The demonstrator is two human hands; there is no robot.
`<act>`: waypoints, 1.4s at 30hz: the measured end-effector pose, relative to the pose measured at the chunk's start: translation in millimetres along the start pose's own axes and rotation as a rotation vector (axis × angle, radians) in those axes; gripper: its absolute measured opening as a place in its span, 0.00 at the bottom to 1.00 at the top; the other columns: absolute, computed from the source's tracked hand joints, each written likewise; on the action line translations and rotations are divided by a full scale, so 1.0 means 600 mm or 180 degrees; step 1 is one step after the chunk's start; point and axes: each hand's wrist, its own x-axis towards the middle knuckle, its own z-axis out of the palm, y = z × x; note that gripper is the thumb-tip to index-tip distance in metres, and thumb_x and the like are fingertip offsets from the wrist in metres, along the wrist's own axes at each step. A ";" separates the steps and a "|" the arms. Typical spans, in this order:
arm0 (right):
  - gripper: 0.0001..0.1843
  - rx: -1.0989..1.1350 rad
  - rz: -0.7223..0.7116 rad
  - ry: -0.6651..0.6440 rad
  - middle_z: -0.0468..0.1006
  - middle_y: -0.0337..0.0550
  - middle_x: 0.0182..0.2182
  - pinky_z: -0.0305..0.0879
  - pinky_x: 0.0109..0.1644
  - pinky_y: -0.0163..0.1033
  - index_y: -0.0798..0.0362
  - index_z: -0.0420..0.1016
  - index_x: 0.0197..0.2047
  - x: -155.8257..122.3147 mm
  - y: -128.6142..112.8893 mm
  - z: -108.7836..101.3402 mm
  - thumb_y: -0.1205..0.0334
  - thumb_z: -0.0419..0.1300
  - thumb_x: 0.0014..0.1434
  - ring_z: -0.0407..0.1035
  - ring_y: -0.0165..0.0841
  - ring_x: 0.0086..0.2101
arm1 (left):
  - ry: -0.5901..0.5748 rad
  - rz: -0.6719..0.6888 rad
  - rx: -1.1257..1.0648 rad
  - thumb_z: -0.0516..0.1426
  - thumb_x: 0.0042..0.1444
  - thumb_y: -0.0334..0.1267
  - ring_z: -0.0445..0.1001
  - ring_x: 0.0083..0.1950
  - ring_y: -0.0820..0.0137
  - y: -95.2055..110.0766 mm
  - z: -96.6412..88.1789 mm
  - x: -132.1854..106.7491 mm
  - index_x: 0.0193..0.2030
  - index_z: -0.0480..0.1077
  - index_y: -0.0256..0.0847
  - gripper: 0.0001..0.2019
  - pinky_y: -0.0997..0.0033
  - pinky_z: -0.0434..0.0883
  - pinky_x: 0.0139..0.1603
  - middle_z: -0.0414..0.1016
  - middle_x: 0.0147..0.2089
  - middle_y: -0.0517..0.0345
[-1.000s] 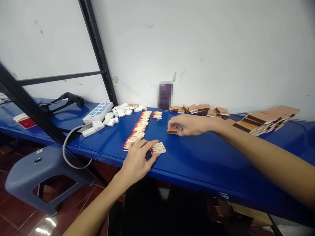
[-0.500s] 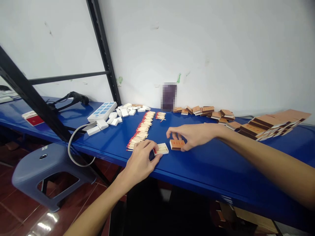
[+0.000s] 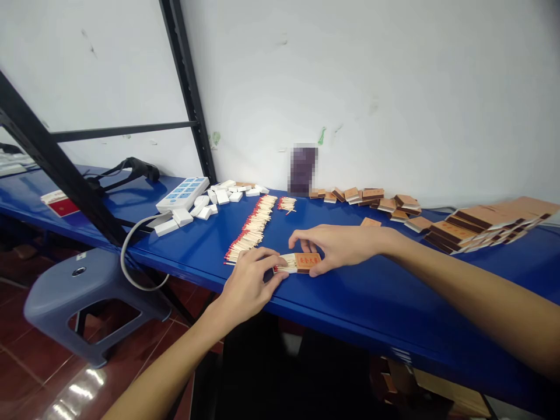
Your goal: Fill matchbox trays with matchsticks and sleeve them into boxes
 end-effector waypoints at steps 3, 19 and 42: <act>0.30 -0.0104 -0.0008 0.0043 0.75 0.46 0.42 0.63 0.40 0.40 0.52 0.68 0.54 0.000 0.003 -0.001 0.45 0.64 0.53 0.70 0.40 0.39 | 0.0018 0.0068 0.0076 0.59 0.63 0.39 0.76 0.49 0.63 -0.003 0.001 -0.002 0.44 0.78 0.44 0.07 0.57 0.70 0.54 0.77 0.50 0.54; 0.23 -0.0246 -0.0006 0.0053 0.75 0.44 0.37 0.59 0.35 0.39 0.52 0.74 0.44 0.003 -0.005 0.001 0.44 0.65 0.52 0.68 0.36 0.34 | -0.0034 0.0253 0.0187 0.58 0.64 0.40 0.74 0.55 0.60 -0.004 -0.004 -0.004 0.46 0.79 0.46 0.09 0.54 0.72 0.57 0.74 0.57 0.52; 0.19 -0.0353 -0.0245 0.0446 0.73 0.46 0.38 0.59 0.37 0.40 0.55 0.71 0.44 0.010 -0.032 0.026 0.49 0.63 0.57 0.67 0.39 0.37 | 0.0301 0.0360 -0.0362 0.62 0.60 0.37 0.72 0.60 0.60 -0.012 0.002 -0.007 0.58 0.68 0.47 0.19 0.54 0.78 0.56 0.56 0.67 0.48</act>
